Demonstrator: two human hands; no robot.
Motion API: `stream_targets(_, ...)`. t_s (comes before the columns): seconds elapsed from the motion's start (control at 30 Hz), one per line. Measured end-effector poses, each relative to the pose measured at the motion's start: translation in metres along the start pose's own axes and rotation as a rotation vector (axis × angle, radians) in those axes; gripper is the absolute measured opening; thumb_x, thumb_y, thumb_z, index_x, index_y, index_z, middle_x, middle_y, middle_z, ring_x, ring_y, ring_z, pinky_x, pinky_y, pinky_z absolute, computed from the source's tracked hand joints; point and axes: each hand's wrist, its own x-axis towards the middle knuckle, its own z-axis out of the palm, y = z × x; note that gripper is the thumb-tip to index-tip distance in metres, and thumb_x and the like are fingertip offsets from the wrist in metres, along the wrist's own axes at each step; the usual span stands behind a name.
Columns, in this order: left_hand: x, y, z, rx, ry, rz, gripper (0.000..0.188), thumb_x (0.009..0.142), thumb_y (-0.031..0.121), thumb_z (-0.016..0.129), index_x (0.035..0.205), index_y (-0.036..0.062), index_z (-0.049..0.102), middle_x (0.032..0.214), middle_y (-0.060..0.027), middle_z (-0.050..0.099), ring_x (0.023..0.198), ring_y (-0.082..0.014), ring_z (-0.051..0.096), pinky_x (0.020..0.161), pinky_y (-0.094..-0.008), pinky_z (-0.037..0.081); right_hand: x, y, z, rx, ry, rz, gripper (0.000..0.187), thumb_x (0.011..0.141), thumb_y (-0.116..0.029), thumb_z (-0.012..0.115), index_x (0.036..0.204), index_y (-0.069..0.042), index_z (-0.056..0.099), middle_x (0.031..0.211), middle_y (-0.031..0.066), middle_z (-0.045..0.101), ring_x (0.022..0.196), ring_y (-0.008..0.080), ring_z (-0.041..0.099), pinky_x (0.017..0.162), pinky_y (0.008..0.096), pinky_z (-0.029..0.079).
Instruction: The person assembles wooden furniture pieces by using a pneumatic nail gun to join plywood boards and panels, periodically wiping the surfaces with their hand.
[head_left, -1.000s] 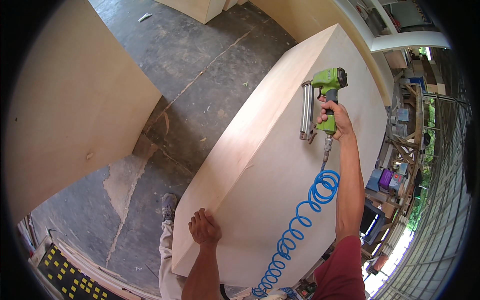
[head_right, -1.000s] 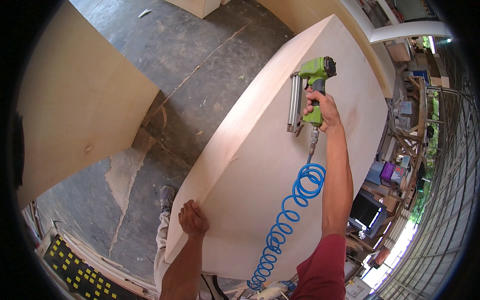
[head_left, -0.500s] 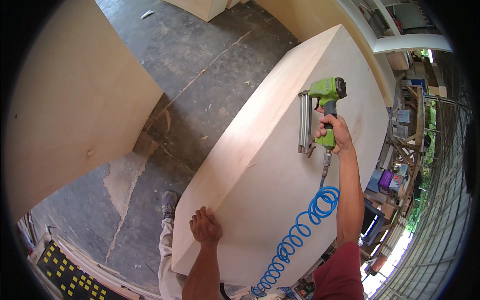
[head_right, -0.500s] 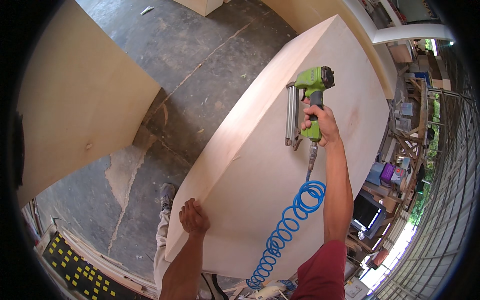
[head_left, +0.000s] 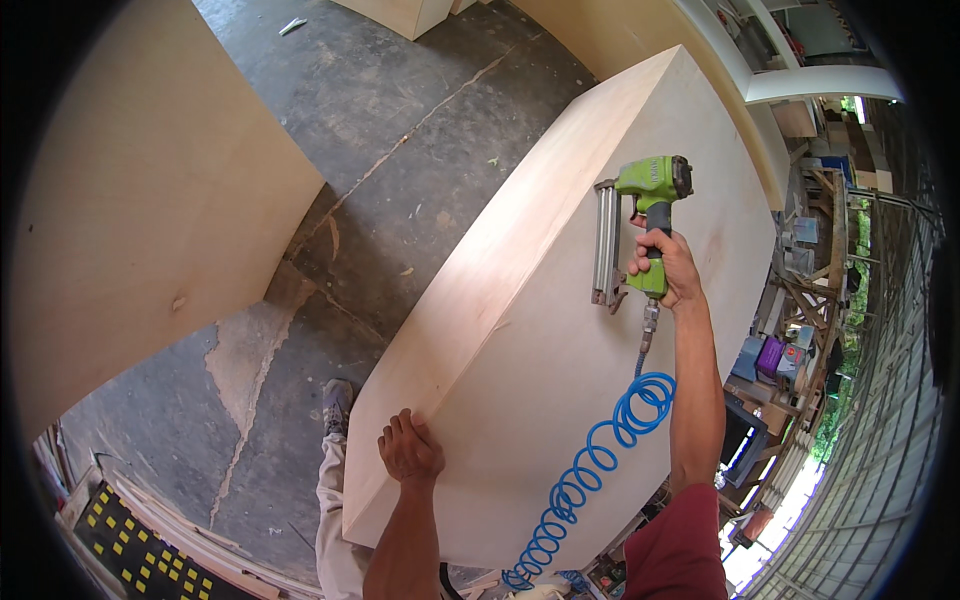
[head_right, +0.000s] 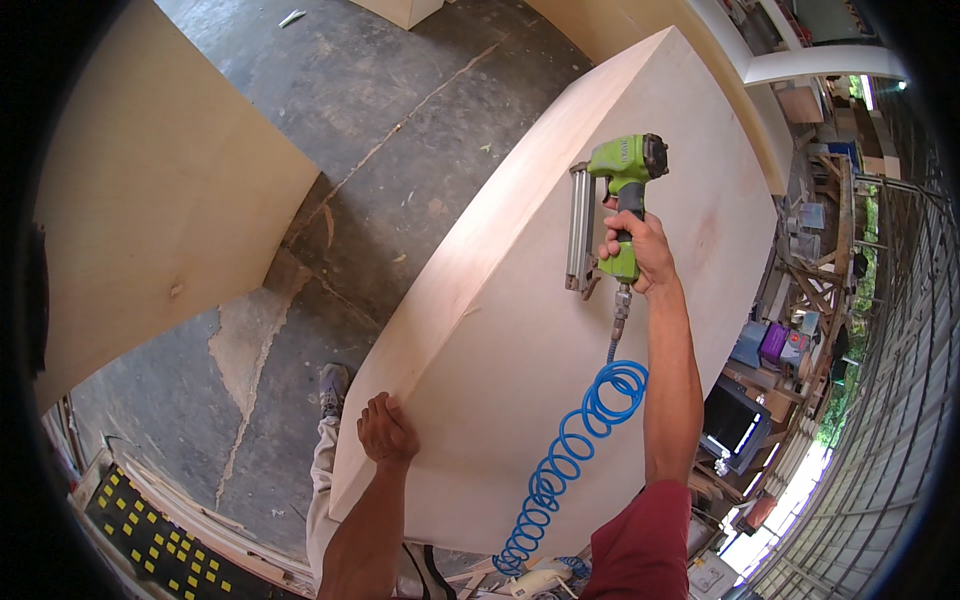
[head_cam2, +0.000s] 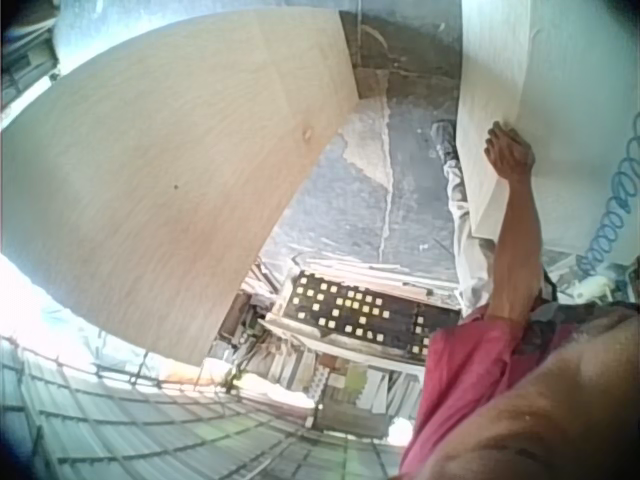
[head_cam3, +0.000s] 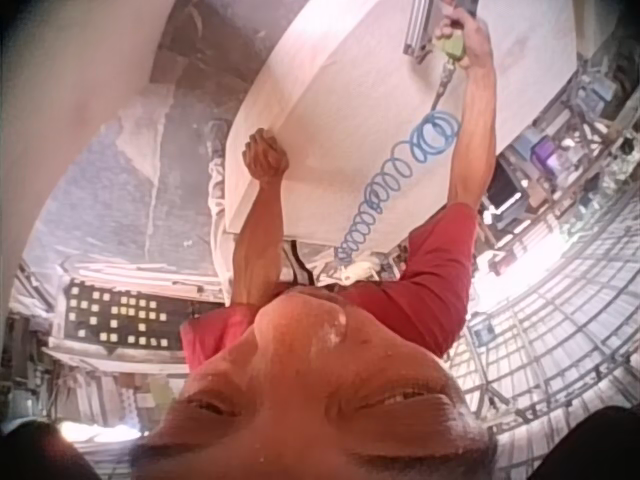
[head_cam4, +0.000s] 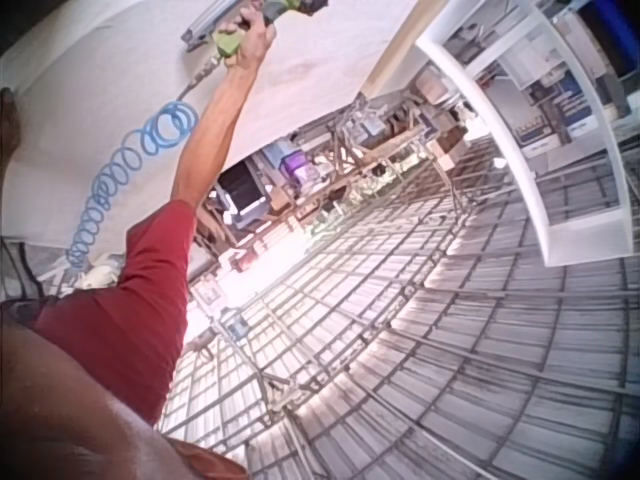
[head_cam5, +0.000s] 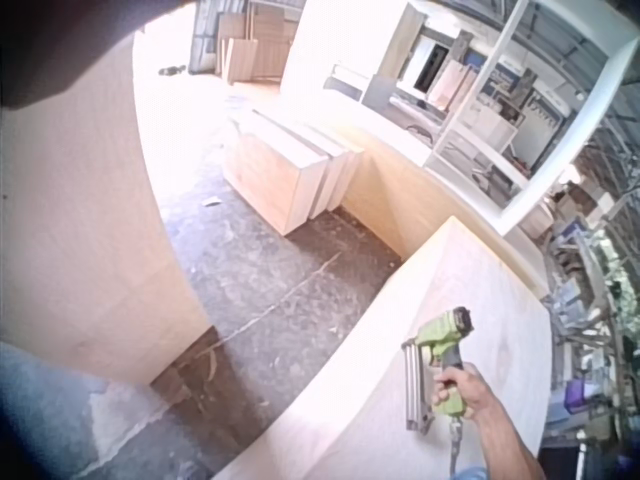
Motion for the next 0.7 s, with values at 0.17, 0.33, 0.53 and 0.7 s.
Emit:
stream_targets(0.17, 0.008, 0.010, -0.003, -0.005, -0.041, -0.030, 0.045, 0.106, 0.033, 0.028, 0.111, 0.0033, 0.062, 0.107, -0.0160, 0.065, 0.097, -0.0375, 0.061, 0.087, -0.0488, 0.044, -0.010, 0.002, 0.005, 0.000, 0.009, 0.051, 0.045, 0.089, -0.006, 0.059, 0.132, 0.003, 0.050, 0.070, 0.0026, 0.051, 0.052, 0.0118, 0.051, 0.058, 0.0334, 0.051)
stream_targets(0.33, 0.012, 0.016, -0.006, -0.002, -0.007, -0.008, 0.041, 0.105, 0.032, 0.032, 0.111, 0.0036, 0.061, 0.102, -0.0154, 0.064, 0.094, -0.0359, 0.060, 0.084, -0.0473, 0.044, -0.018, 0.008, 0.013, -0.014, -0.026, 0.077, 0.047, 0.089, -0.006, 0.059, 0.133, 0.003, 0.049, 0.072, 0.0030, 0.052, 0.052, 0.0113, 0.051, 0.059, 0.0338, 0.051)
stream_targets(0.53, 0.011, 0.011, 0.000, 0.006, -0.001, 0.004, 0.040, 0.105, 0.032, 0.033, 0.111, 0.0039, 0.060, 0.099, -0.0150, 0.063, 0.091, -0.0350, 0.060, 0.082, -0.0465, 0.043, -0.024, 0.012, 0.015, -0.027, -0.020, 0.045, 0.045, 0.087, -0.007, 0.060, 0.130, 0.004, 0.050, 0.071, 0.0055, 0.052, 0.052, 0.0127, 0.054, 0.056, 0.0332, 0.052)
stream_targets(0.7, 0.013, 0.014, 0.000, 0.019, -0.005, 0.001, 0.040, 0.105, 0.032, 0.032, 0.110, 0.0038, 0.060, 0.098, -0.0151, 0.063, 0.091, -0.0350, 0.060, 0.082, -0.0465, 0.043, -0.022, 0.013, 0.010, -0.031, -0.025, 0.045, 0.043, 0.087, -0.006, 0.060, 0.128, 0.003, 0.051, 0.071, 0.0050, 0.052, 0.052, 0.0121, 0.054, 0.056, 0.0330, 0.052)
